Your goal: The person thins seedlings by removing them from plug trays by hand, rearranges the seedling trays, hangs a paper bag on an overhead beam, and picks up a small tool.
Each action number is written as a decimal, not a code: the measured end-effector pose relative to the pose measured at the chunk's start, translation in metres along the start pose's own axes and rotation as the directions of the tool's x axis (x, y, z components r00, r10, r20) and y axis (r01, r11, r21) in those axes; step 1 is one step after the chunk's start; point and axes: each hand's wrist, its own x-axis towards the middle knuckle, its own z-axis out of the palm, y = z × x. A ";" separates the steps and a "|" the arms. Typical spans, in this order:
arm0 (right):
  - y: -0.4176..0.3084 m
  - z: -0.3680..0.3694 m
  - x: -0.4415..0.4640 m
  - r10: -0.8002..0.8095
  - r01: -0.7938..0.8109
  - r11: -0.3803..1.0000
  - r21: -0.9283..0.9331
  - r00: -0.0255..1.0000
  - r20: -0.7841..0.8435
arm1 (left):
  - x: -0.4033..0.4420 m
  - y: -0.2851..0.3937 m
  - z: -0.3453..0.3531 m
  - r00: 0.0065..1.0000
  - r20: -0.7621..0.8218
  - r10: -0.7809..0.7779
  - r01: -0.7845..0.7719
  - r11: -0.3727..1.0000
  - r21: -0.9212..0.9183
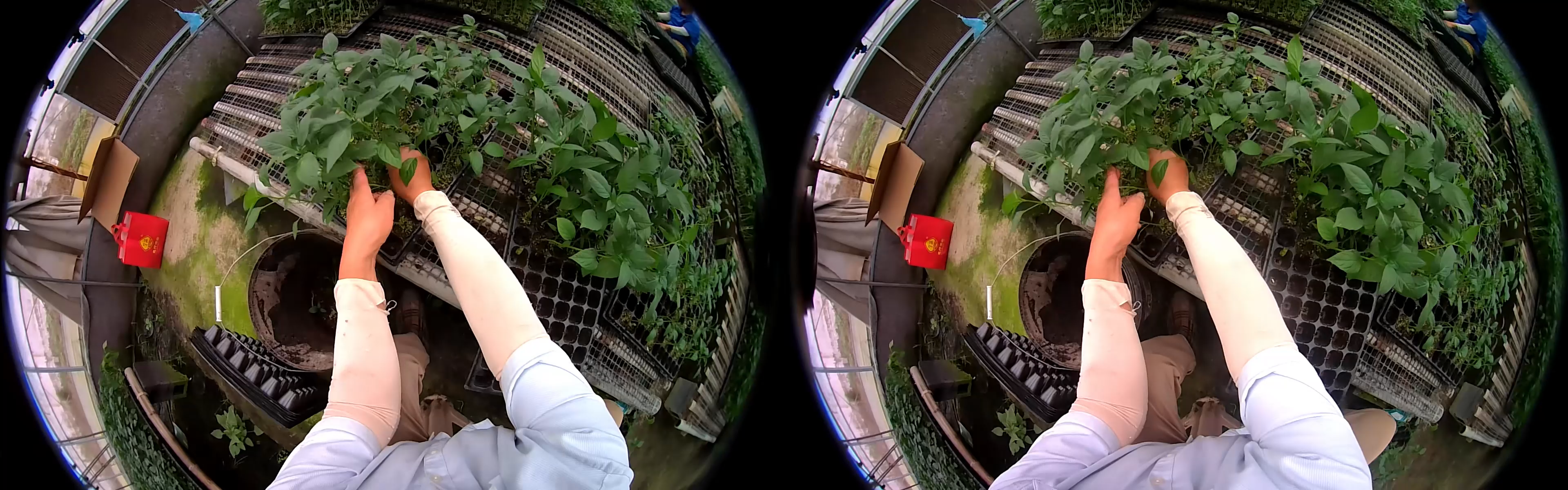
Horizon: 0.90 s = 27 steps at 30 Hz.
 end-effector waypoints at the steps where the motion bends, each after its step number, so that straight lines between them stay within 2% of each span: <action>1: -0.003 -0.005 -0.002 0.014 -0.014 0.999 -0.043 1.000 0.002 | 0.000 -0.004 -0.003 0.999 -0.038 -0.008 0.008 1.000 0.007; 2: -0.006 -0.011 -0.003 -0.025 0.032 0.995 0.097 0.997 -0.068 | 0.001 -0.006 -0.005 0.997 -0.078 -0.012 0.013 1.000 0.011; 3: -0.003 -0.013 -0.004 -0.024 0.031 0.995 0.093 0.997 -0.068 | 0.001 -0.006 -0.008 0.997 -0.082 0.002 -0.001 1.000 0.008; 5: -0.001 -0.016 -0.006 0.080 -0.068 0.994 0.089 0.987 -0.136 | 0.002 -0.004 -0.013 0.995 -0.090 0.031 -0.031 1.000 0.003; 6: 0.000 -0.013 -0.002 0.163 -0.123 0.973 0.193 0.964 -0.209 | 0.001 -0.006 -0.011 0.992 -0.120 0.041 -0.038 0.999 0.031; 9: 0.005 -0.017 0.009 0.240 -0.180 0.953 0.243 0.940 -0.244 | 0.000 -0.007 -0.010 0.989 -0.130 0.075 -0.068 0.996 0.059; 10: 0.006 -0.019 0.017 0.232 -0.172 0.956 0.239 0.939 -0.254 | 0.002 -0.007 -0.010 0.988 -0.122 0.092 -0.085 0.995 0.059; 13: 0.010 -0.016 0.034 0.242 -0.231 0.970 0.073 0.927 -0.286 | 0.003 -0.006 -0.009 0.987 -0.112 0.112 -0.105 0.992 0.065; 15: 0.013 -0.007 0.044 0.272 -0.261 0.962 0.075 0.921 -0.280 | 0.002 0.001 -0.009 0.987 -0.115 0.112 -0.102 0.991 0.086; 17: 0.019 0.001 0.052 0.318 -0.331 0.935 -0.126 0.941 -0.115 | -0.003 0.013 -0.010 0.995 -0.052 0.080 -0.080 0.997 -0.001; 18: 0.019 -0.001 0.054 0.336 -0.336 0.927 -0.164 0.941 -0.028 | -0.005 0.019 -0.011 0.997 -0.030 0.077 -0.077 0.997 -0.015; 19: 0.017 -0.002 0.055 0.332 -0.333 0.929 -0.161 0.943 -0.033 | -0.007 0.024 -0.012 0.997 -0.008 0.074 -0.074 0.997 -0.028; 21: 0.014 -0.003 0.056 0.351 -0.359 0.924 -0.127 0.933 -0.085 | -0.007 0.018 -0.010 0.984 -0.041 0.176 -0.175 0.984 0.021; 23: 0.013 -0.007 0.056 0.329 -0.342 0.928 -0.149 0.939 -0.103 | -0.002 0.013 -0.012 0.976 -0.030 0.218 -0.216 0.975 0.050; 25: 0.008 -0.014 0.051 0.137 -0.165 0.978 -0.125 0.968 -0.212 | -0.003 0.014 -0.013 0.975 -0.049 0.217 -0.211 0.972 0.103; 27: -0.007 -0.023 0.045 0.020 -0.016 1.000 0.018 0.956 -0.292 | -0.003 0.011 -0.013 0.973 -0.055 0.225 -0.216 0.968 0.128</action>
